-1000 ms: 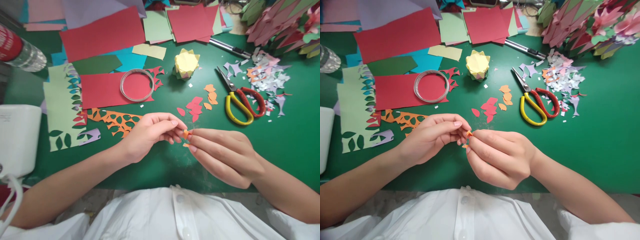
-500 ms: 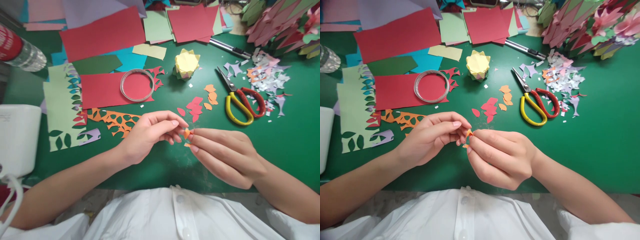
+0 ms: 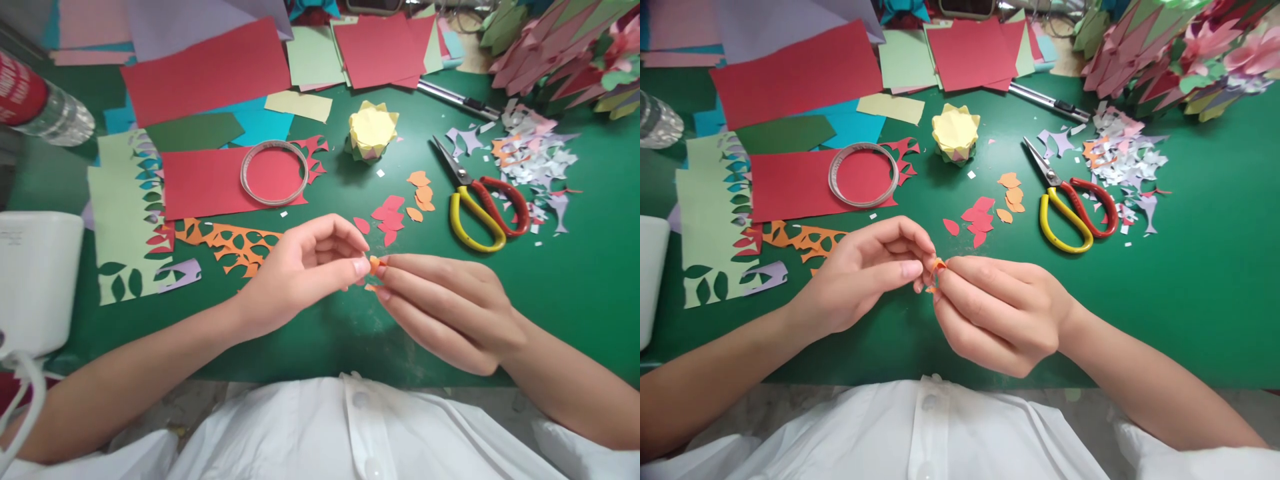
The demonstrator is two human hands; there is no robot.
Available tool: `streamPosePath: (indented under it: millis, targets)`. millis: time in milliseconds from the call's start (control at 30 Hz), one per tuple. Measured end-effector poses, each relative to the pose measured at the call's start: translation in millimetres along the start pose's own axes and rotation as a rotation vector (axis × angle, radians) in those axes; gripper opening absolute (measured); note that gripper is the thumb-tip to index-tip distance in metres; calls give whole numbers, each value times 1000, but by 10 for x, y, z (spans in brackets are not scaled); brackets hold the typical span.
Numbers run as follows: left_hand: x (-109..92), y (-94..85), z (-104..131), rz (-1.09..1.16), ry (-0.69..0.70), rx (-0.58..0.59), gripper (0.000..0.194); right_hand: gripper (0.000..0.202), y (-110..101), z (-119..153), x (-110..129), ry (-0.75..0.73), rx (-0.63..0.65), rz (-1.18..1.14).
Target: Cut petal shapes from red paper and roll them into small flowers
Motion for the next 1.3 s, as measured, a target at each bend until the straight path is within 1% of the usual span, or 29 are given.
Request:
streamPosePath:
  millis: [67,100,300,400,533,667,733,800,833,967,1033,1133,1200,1300]
  targets:
    - [-19,17,19,-63,42,-19,15,14,-11,-22,39,-168,-100,42]
    - [-28,24,27,-90,58,-29,17,14,-8,-30,46,-217,-128,61]
    - [-55,23,36,-198,89,-64,11,16,43,-63,18,-218,-121,77]
    - [-53,9,28,-211,81,-72,10,13,36,-57,12,-198,-134,36]
    - [-41,1,12,-163,74,-72,12,11,25,-28,-8,-130,-135,-51]
    - [-34,3,9,-192,102,-86,16,12,6,29,-34,7,-196,-135]
    - [-34,10,17,-235,127,-88,15,12,2,52,-50,85,-205,-138]
    - [-32,15,27,-286,150,-94,14,14,-16,61,-49,109,-212,-108]
    - [-32,17,32,-309,160,-99,14,14,-24,59,-43,99,-201,-89]
    - [-30,21,42,-361,187,-119,17,11,-33,32,-15,31,-54,-39]
    - [-32,24,44,-380,194,-121,18,13,-31,22,-14,26,-14,-22]
    - [-42,31,48,-405,202,-117,18,10,-18,18,-22,30,-65,-13]
    - [-50,35,51,-411,207,-114,16,10,-1,28,-34,43,-138,-36]
    - [-52,43,53,-399,197,-101,14,15,29,50,-60,92,-209,-75]
Point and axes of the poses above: each hand's wrist, its own z-axis away from the middle knuckle, its own y-axis out of the palm, x = y × z, the point moved 4 cm from there along -z, towards the middle knuckle
